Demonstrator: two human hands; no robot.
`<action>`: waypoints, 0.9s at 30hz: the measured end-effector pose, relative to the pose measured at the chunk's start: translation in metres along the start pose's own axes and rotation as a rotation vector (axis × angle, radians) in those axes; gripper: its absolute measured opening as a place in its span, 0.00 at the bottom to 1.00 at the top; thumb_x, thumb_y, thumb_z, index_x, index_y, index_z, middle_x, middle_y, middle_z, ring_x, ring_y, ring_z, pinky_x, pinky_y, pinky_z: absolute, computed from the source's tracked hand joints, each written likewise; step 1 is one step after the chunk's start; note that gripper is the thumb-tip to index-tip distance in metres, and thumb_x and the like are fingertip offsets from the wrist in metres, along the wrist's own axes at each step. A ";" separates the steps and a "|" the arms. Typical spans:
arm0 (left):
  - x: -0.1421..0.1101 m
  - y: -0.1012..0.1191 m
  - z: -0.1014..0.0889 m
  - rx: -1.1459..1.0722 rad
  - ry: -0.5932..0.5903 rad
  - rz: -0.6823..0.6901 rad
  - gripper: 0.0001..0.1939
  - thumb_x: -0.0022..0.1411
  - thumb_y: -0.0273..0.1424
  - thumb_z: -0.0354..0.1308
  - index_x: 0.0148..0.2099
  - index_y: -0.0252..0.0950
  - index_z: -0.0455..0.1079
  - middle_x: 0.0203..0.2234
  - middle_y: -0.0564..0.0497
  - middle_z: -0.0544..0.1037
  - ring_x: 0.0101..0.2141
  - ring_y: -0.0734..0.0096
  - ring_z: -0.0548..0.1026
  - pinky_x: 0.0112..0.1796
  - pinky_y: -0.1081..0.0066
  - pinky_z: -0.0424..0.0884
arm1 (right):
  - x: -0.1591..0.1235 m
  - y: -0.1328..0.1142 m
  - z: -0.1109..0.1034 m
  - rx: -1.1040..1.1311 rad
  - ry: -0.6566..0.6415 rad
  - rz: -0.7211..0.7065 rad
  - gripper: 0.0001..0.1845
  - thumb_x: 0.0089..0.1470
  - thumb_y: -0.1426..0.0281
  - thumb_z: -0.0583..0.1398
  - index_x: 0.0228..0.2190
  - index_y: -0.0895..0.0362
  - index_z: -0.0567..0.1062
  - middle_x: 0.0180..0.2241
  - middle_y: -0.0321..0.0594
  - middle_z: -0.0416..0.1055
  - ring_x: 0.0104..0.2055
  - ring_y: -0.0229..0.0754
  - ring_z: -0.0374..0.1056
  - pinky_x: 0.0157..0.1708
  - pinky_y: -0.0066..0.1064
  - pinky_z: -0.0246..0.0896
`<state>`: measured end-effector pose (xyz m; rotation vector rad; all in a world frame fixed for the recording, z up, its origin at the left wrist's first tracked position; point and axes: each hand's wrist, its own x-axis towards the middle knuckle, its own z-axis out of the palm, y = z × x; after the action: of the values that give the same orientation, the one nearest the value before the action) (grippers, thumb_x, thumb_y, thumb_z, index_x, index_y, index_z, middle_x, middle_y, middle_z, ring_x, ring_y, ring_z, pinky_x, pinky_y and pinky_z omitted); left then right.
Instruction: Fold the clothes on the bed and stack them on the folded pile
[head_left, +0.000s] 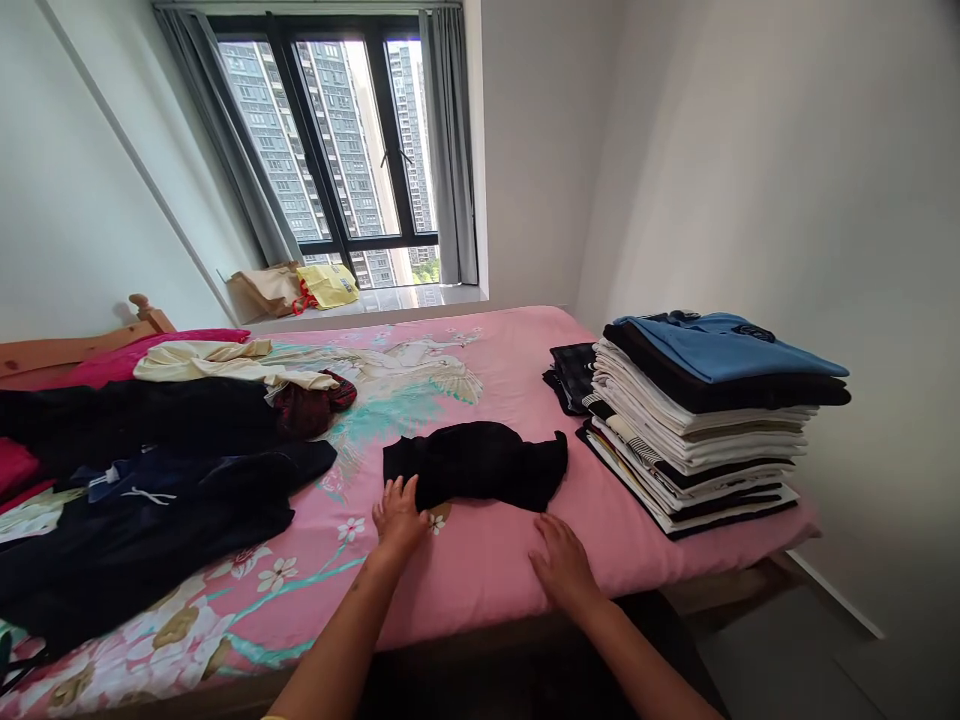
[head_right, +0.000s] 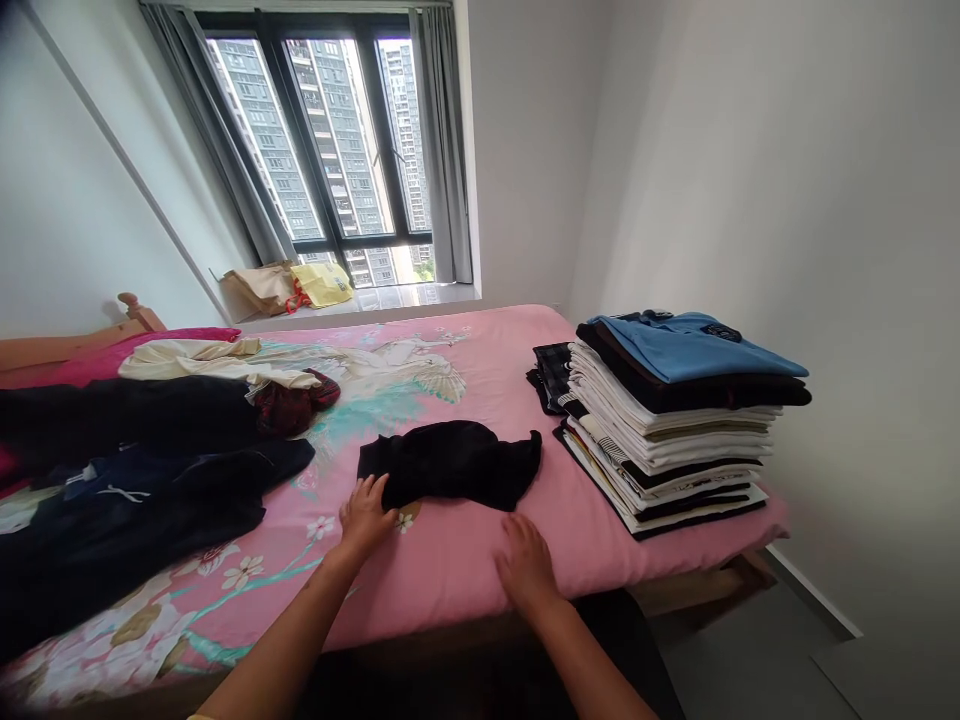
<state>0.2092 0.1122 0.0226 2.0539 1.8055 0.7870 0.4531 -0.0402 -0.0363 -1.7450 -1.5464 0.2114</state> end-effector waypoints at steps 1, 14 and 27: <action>0.001 -0.009 0.001 0.090 -0.023 -0.017 0.25 0.49 0.25 0.56 0.51 0.41 0.68 0.58 0.44 0.64 0.60 0.53 0.54 0.57 0.46 0.47 | -0.004 0.007 0.003 -0.036 0.000 0.005 0.22 0.48 0.68 0.55 0.47 0.59 0.70 0.51 0.51 0.65 0.55 0.53 0.59 0.55 0.47 0.53; -0.061 -0.051 -0.011 -0.289 0.022 0.067 0.12 0.53 0.34 0.53 0.38 0.43 0.74 0.45 0.50 0.77 0.51 0.58 0.70 0.53 0.58 0.64 | 0.056 0.010 -0.027 0.194 -0.035 0.401 0.17 0.57 0.60 0.46 0.36 0.54 0.70 0.27 0.39 0.72 0.29 0.43 0.69 0.29 0.33 0.62; -0.048 0.065 -0.171 -0.235 0.491 0.243 0.15 0.58 0.39 0.50 0.41 0.39 0.72 0.36 0.52 0.77 0.39 0.67 0.73 0.43 0.68 0.68 | 0.067 -0.091 -0.187 0.657 0.337 0.302 0.16 0.45 0.56 0.62 0.29 0.56 0.70 0.20 0.34 0.70 0.22 0.40 0.69 0.24 0.30 0.66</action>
<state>0.1611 0.0315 0.1867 2.0674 1.5887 1.6082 0.5098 -0.0650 0.1735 -1.3795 -0.8330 0.4873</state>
